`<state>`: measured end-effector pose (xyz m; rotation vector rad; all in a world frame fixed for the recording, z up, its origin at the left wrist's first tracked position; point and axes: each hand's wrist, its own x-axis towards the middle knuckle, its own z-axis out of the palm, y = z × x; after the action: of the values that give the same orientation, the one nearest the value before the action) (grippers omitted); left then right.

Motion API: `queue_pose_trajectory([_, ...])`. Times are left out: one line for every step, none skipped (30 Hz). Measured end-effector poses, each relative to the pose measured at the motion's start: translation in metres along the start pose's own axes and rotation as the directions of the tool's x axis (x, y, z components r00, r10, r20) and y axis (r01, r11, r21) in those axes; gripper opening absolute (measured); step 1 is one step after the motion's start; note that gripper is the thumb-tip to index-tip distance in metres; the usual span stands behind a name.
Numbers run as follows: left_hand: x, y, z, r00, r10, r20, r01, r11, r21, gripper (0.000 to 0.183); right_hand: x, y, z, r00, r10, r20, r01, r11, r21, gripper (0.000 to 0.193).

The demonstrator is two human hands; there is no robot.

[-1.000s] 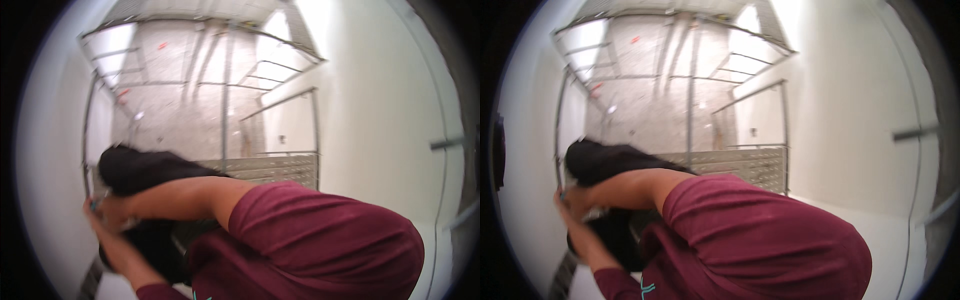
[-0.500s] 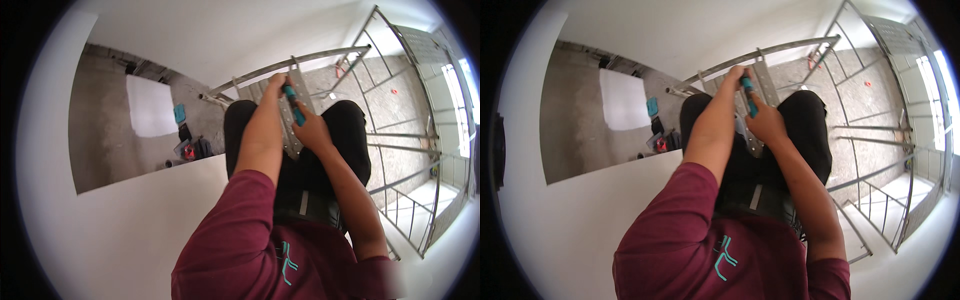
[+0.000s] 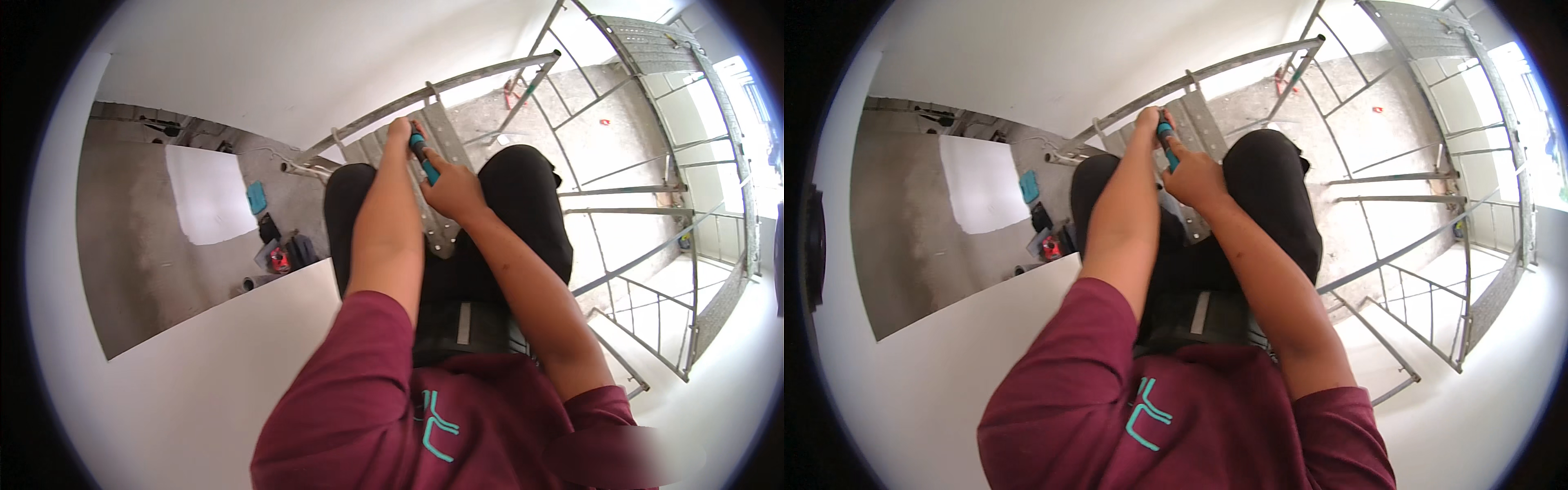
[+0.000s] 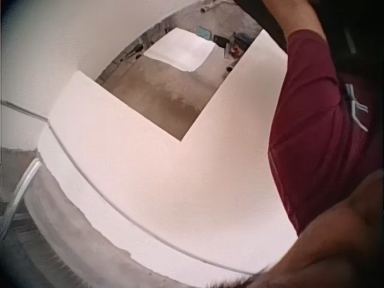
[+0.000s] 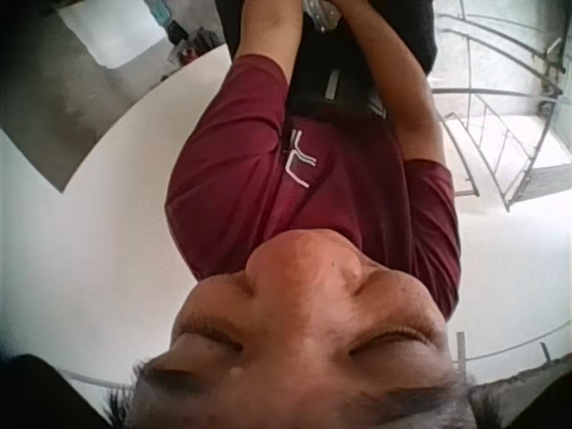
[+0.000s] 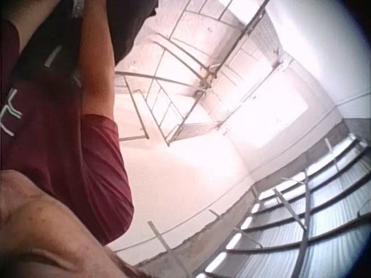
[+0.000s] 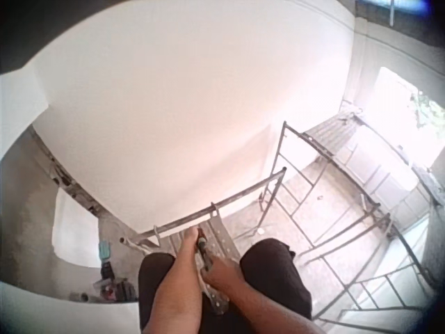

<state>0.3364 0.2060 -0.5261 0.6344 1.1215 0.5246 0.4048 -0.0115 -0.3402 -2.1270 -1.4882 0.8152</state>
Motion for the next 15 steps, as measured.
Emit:
queue_pose_trajectory([-0.005,-0.001,0.009,0.999,0.014,0.031,-0.02,0.98,0.197,0.029,-0.002,0.019,0.002,1.0,0.011,-0.013,-0.01,0.999,0.035,0.062])
queue_pose_trajectory([-0.001,0.01,-0.02,1.0,0.01,-0.027,-0.009,1.0,0.029,0.02,-0.008,0.008,0.004,0.999,-0.041,0.004,0.04,0.994,0.101,0.062])
queue_pose_trajectory([-0.004,0.011,-0.018,0.994,-0.017,-0.108,0.001,0.988,-0.151,0.017,-0.01,0.009,-0.002,0.999,-0.053,-0.001,0.053,0.988,0.149,0.062])
queue_pose_trajectory([-0.006,0.008,-0.011,0.996,-0.02,-0.089,0.006,0.989,-0.148,0.018,-0.023,0.01,-0.007,0.999,-0.037,0.029,0.032,0.989,0.144,0.061])
queue_pose_trajectory([-0.008,0.013,0.0,0.997,-0.006,-0.071,-0.004,0.99,-0.14,0.019,-0.016,0.008,-0.011,1.0,-0.024,0.021,0.021,0.992,0.128,0.062])
queue_pose_trajectory([-0.01,0.009,0.002,0.999,-0.012,-0.047,0.003,0.981,-0.193,0.02,-0.011,0.004,-0.01,1.0,-0.005,0.023,0.002,0.993,0.116,0.064])
queue_pose_trajectory([-0.013,0.004,0.005,1.0,-0.018,-0.023,0.012,0.969,-0.247,0.02,-0.006,0.002,-0.011,1.0,0.014,0.025,-0.016,0.995,0.103,0.065])
queue_pose_trajectory([-0.015,0.0,0.006,1.0,-0.026,0.002,0.026,0.955,-0.296,0.021,-0.002,0.003,-0.008,1.0,-0.014,0.011,0.014,1.0,-0.005,0.065])
queue_pose_trajectory([-0.017,0.001,0.005,1.0,-0.014,-0.019,0.009,0.974,-0.226,0.021,-0.004,0.006,-0.007,0.999,-0.034,0.002,0.034,0.999,0.012,0.065])
queue_pose_trajectory([-0.018,0.005,0.002,0.999,0.0,-0.039,-0.006,0.988,-0.155,0.022,-0.006,0.011,-0.007,0.999,-0.053,-0.007,0.053,0.998,0.029,0.066])
queue_pose_trajectory([-0.02,0.014,-0.003,0.999,-0.006,-0.048,-0.004,0.978,-0.21,0.022,-0.008,0.01,-0.004,0.997,-0.076,-0.014,0.076,0.995,0.061,0.066])
queue_pose_trajectory([-0.019,0.022,-0.014,0.998,-0.004,-0.068,-0.015,0.961,-0.277,0.022,-0.015,0.005,-0.009,0.998,-0.066,0.019,0.063,0.994,0.094,0.064])
queue_pose_trajectory([-0.02,0.022,-0.019,0.996,0.009,-0.091,-0.03,0.971,-0.238,0.023,-0.028,0.001,-0.015,0.997,-0.056,0.053,0.049,0.991,0.127,0.062])
queue_pose_trajectory([-0.02,0.018,-0.015,0.995,0.021,-0.098,-0.04,0.98,-0.196,0.024,-0.036,0.0,-0.022,0.996,-0.038,0.076,0.026,0.988,0.152,0.059])
queue_pose_trajectory([-0.019,0.016,-0.011,0.994,0.033,-0.105,-0.049,0.987,-0.154,0.026,-0.028,-0.001,-0.021,0.998,-0.036,0.048,0.031,0.993,0.11,0.06])
